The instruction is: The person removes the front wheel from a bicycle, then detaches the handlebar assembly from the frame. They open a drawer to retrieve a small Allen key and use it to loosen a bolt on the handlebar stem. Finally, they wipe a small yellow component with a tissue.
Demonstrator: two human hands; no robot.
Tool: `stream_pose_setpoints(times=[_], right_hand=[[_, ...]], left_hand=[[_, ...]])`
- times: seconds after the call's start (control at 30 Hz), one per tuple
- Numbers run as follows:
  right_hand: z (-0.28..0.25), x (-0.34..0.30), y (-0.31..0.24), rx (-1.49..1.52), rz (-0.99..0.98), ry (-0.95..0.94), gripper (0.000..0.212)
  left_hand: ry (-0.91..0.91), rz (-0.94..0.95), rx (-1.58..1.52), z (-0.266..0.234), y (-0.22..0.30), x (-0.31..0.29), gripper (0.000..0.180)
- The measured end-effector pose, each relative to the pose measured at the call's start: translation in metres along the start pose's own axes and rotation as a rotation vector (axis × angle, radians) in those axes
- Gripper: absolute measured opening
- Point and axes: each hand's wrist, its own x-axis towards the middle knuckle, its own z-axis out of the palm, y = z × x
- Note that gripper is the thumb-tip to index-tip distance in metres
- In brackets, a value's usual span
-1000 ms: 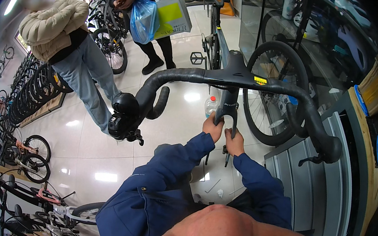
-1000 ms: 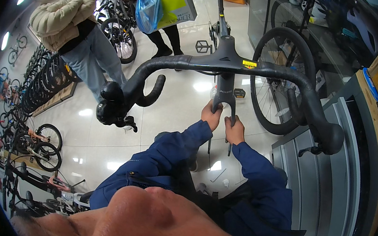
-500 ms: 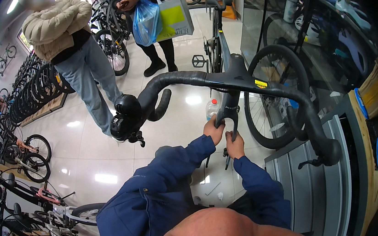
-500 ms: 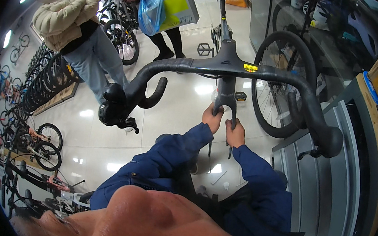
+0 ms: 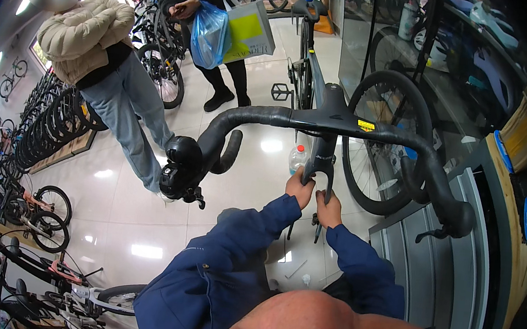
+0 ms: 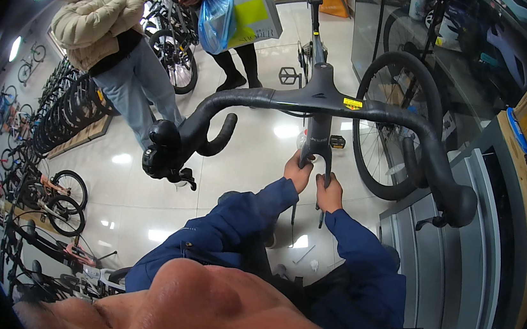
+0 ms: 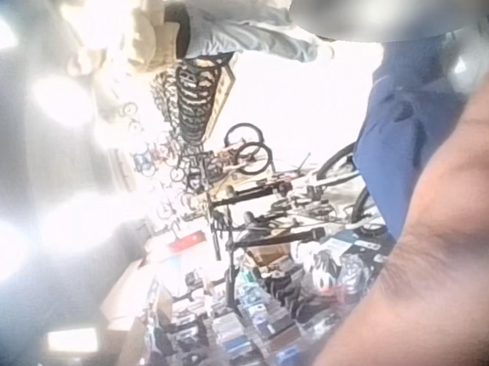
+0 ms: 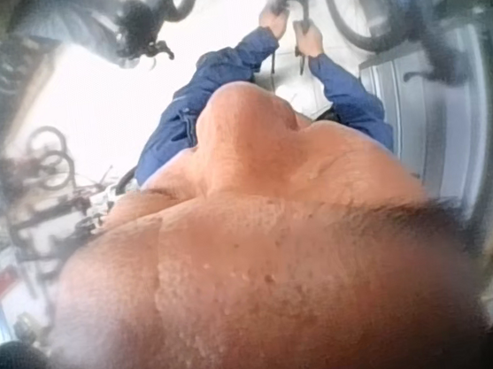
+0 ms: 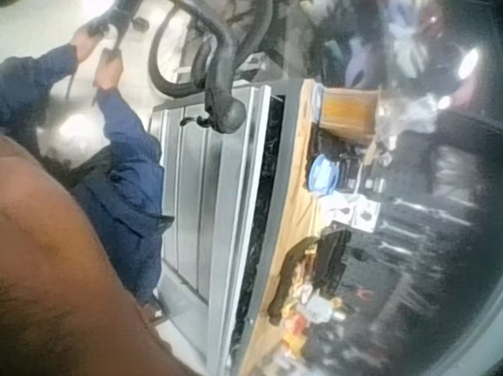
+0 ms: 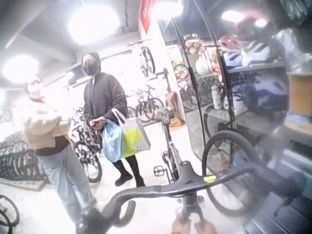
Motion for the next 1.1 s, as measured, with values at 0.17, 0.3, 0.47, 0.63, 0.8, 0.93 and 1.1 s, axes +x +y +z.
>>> stream_pose_setpoints(times=[0.17,0.3,0.47,0.63,0.8,0.93,1.1], right_hand=[[0.0,-0.001,-0.001,0.001,-0.003,-0.007,0.03],[0.0,-0.002,-0.004,0.013,0.004,0.01,0.029],[0.0,-0.002,-0.005,0.007,0.013,0.005,0.03],[0.001,-0.001,-0.003,0.007,0.008,0.012,0.03],[0.001,-0.001,-0.006,-0.003,0.004,0.003,0.031],[-0.001,-0.002,-0.012,-0.012,-0.005,-0.009,0.032],[0.001,-0.002,-0.01,-0.005,0.012,-0.013,0.033]], left_hand=[[-0.004,0.022,0.003,0.0,-0.003,-0.001,0.02],[-0.005,0.016,0.012,-0.001,-0.002,-0.001,0.02],[-0.004,-0.003,0.016,-0.002,0.001,-0.001,0.02],[-0.001,0.003,0.001,-0.003,0.003,-0.001,0.02],[0.004,0.009,0.019,-0.004,0.004,-0.002,0.019],[0.009,0.001,0.012,-0.003,0.001,0.0,0.019],[0.011,-0.026,0.04,-0.004,-0.003,0.0,0.021]])
